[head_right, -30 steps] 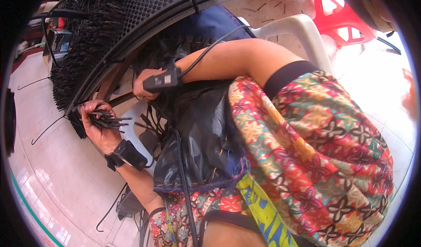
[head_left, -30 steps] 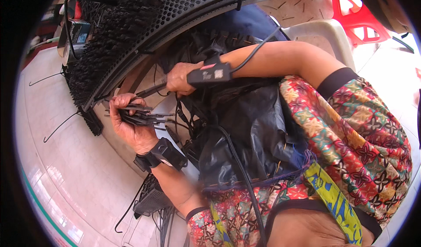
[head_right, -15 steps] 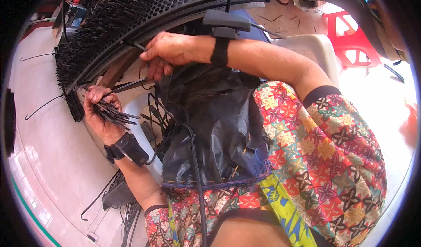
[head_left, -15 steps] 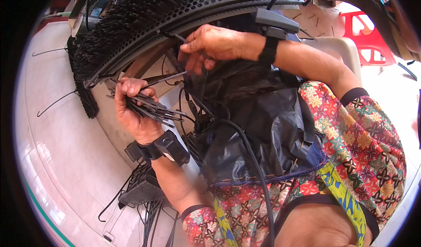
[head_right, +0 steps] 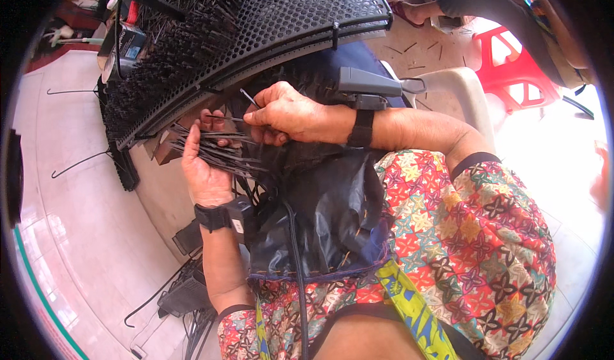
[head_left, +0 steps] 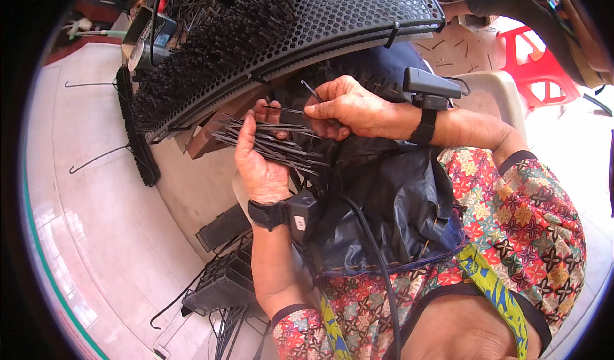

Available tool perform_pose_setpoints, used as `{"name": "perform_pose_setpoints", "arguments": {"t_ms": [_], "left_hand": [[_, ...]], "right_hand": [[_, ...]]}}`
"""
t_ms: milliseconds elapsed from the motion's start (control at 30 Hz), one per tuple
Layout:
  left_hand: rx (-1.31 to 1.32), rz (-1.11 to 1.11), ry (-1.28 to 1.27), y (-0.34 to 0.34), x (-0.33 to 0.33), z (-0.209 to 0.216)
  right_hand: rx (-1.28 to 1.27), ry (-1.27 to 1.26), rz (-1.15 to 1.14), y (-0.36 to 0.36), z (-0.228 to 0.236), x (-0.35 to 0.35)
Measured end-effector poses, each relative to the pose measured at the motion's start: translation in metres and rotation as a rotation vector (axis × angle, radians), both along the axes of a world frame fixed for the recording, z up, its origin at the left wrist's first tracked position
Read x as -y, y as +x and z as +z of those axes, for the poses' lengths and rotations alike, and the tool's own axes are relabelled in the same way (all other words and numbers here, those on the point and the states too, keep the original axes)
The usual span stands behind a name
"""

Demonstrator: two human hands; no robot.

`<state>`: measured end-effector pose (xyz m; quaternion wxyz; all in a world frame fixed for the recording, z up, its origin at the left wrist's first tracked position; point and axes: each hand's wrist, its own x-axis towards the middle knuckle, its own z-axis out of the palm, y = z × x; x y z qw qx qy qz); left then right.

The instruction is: The person repeatedly picks up black plastic hangers and inserts them into a perforated metal rack. The person handles the hangers one at a time, placing them into the rack's holes. The task continues throughout the clip.

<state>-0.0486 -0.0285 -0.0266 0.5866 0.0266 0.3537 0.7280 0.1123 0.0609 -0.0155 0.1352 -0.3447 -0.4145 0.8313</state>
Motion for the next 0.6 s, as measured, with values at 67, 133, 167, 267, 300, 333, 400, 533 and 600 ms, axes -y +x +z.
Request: {"name": "perform_pose_setpoints", "arguments": {"t_ms": [67, 133, 167, 267, 300, 333, 400, 533, 600], "left_hand": [[-0.050, 0.006, 0.003, 0.011, -0.003, -0.001], [-0.146, -0.003, -0.031, 0.021, -0.003, -0.001], [-0.149, -0.006, -0.061, 0.025, -0.003, -0.002], [-0.239, -0.056, -0.144, 0.032, -0.002, -0.001], [-0.257, -0.045, -0.111, 0.036, -0.003, -0.003], [-0.271, -0.053, -0.154, 0.038, -0.002, -0.005], [-0.287, -0.081, -0.190, 0.039, -0.005, -0.010], [-0.295, -0.094, -0.202, 0.046, -0.009, -0.015], [-0.235, -0.145, -0.200, 0.050, -0.008, -0.014]], "right_hand": [[0.040, 0.096, 0.016, 0.003, 0.001, 0.002], [0.074, 0.235, 0.071, 0.006, 0.001, 0.004], [0.098, 0.324, 0.106, 0.004, 0.000, 0.005], [0.120, 0.559, 0.304, 0.011, -0.001, 0.005], [0.091, 0.601, 0.308, 0.015, -0.002, 0.006], [0.122, 0.680, 0.352, 0.018, -0.004, 0.004], [0.107, 0.851, 0.428, 0.022, -0.009, -0.004], [0.202, 1.049, 0.281, 0.035, -0.014, -0.016], [0.265, 1.116, 0.194, 0.040, -0.014, -0.020]]}}
